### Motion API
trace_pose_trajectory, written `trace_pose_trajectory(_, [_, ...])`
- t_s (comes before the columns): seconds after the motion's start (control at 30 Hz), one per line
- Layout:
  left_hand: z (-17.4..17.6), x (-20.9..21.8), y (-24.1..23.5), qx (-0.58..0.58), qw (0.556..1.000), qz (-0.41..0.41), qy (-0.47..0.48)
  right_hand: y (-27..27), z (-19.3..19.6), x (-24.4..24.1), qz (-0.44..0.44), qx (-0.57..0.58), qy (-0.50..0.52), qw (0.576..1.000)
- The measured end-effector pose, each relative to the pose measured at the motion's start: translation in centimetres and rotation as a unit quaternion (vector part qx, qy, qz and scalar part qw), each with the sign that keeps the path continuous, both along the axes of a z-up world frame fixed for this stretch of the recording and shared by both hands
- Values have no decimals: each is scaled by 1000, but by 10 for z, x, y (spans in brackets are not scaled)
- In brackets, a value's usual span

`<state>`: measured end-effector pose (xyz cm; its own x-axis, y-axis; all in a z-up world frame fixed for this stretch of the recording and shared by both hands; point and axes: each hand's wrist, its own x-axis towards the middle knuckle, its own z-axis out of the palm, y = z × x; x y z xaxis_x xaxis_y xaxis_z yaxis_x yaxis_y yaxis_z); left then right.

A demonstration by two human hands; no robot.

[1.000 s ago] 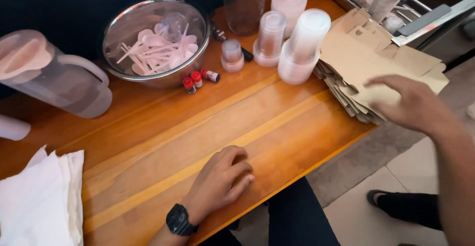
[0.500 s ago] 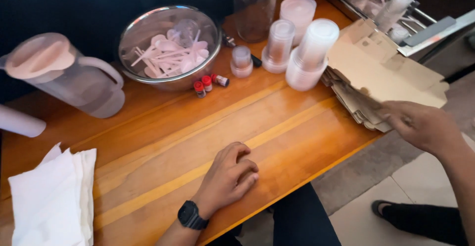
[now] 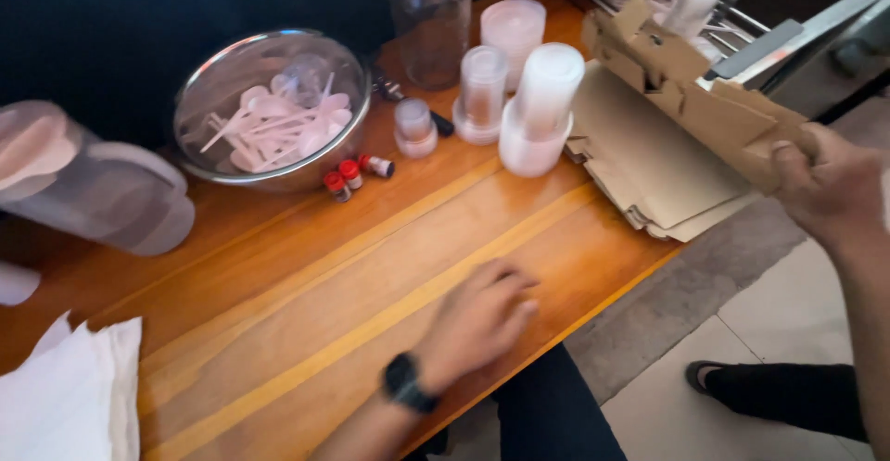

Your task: The person assembles flat cardboard takeout boxes by folding and interlocking the flaps. They complete one box and set it aside, then begin assembling a second box.

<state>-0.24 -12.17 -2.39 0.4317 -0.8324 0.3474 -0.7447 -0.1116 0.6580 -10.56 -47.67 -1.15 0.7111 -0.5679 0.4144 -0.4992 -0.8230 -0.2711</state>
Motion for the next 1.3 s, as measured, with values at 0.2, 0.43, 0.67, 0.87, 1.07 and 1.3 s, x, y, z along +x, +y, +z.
trace_pose_trajectory(0.2, [-17,15,-118,-29,969,20,-243,17,-29,5,150,-149,-32,977])
trace_pose_trajectory(0.43, [-29,46,-167,-63,911,15,-407,42,-29,7,238,-271,51,931])
trace_pose_trajectory(0.67, [-19,37,-190,-56,936,63,-341,67,-23,12,56,-293,27,954])
trace_pose_trajectory(0.87, [-17,29,-175,-97,966,39,-238,64,-31,24,55,-294,-2,954])
trace_pose_trajectory(1.07, [-38,25,-163,-83,962,-84,-245,27,-20,23,114,-219,-44,968])
trace_pose_trajectory(1.3, [-38,26,-180,3,929,-50,-366,-2,11,18,133,-178,-77,972])
